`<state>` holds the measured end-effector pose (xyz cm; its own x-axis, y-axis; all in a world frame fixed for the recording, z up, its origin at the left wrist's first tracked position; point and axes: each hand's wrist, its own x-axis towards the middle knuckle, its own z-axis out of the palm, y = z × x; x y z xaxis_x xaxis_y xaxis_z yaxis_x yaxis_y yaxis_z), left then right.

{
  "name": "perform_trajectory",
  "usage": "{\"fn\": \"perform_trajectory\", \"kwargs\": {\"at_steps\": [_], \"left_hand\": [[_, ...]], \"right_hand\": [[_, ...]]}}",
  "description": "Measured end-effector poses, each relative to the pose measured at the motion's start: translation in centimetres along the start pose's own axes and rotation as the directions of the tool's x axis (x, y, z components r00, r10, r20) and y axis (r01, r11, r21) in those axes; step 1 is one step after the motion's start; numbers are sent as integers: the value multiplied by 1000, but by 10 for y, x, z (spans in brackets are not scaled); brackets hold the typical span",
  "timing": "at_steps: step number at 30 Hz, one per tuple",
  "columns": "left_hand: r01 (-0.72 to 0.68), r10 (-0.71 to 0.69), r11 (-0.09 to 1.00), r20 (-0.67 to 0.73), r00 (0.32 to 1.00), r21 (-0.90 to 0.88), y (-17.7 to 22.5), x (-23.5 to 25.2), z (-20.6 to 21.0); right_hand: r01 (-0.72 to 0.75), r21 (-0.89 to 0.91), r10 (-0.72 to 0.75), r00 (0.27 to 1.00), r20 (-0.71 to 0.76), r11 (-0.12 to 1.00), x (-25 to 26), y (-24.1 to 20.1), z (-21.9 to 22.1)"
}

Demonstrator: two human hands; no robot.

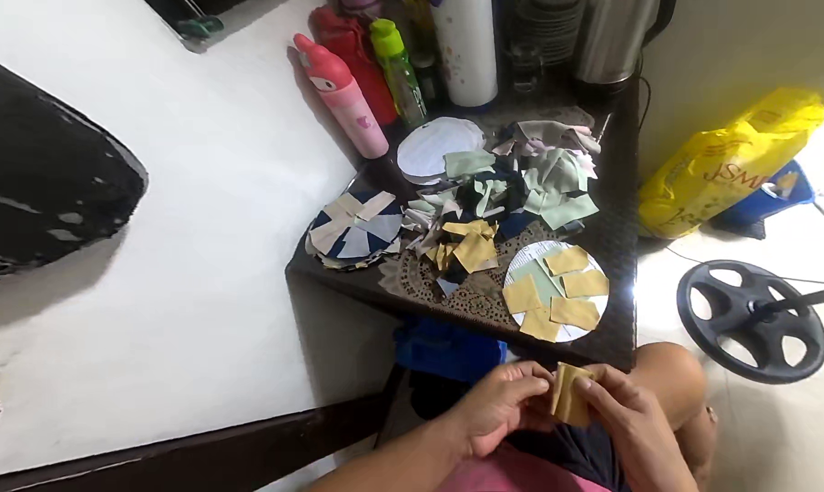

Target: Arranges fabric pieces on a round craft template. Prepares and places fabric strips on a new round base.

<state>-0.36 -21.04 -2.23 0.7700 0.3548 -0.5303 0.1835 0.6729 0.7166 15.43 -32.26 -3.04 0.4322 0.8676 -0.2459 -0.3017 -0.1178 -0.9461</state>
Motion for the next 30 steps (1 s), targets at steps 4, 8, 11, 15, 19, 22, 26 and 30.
{"fn": "perform_trajectory", "kwargs": {"at_steps": [4, 8, 11, 15, 19, 22, 26, 30], "left_hand": [[389, -348, 914, 273, 897, -114, -28, 14, 12], [458, -357, 868, 397, 845, -193, -33, 26, 24], [388, -331, 897, 260, 907, -210, -33, 26, 34], [279, -246, 952, 228, 942, -125, -39, 26, 36], [140, -140, 990, 221, 965, 16, -42, 24, 37], [-52, 13, 984, 219, 976, 170, -45, 23, 39], [-211, 136, 916, 232, 963, 341, -48, 23, 41], [-208, 152, 904, 175, 973, 373, -47, 23, 39]], "right_hand": [[313, -522, -346, 937, 35, 793, -23, 4, -24], [483, -768, -595, 786, 169, 420, -44, 19, -34], [511, -796, -668, 720, 189, 325, -62, 42, -44], [526, -759, -721, 684, 109, 384, -78, 70, -52], [480, -521, -593, 803, -64, 706, -91, 77, -45], [229, 7, -223, 953, -205, 973, -89, 72, -41], [20, 420, 40, 990, -135, 907, -80, 62, -33], [125, 339, -29, 961, -275, 933, -73, 63, -29]]}}
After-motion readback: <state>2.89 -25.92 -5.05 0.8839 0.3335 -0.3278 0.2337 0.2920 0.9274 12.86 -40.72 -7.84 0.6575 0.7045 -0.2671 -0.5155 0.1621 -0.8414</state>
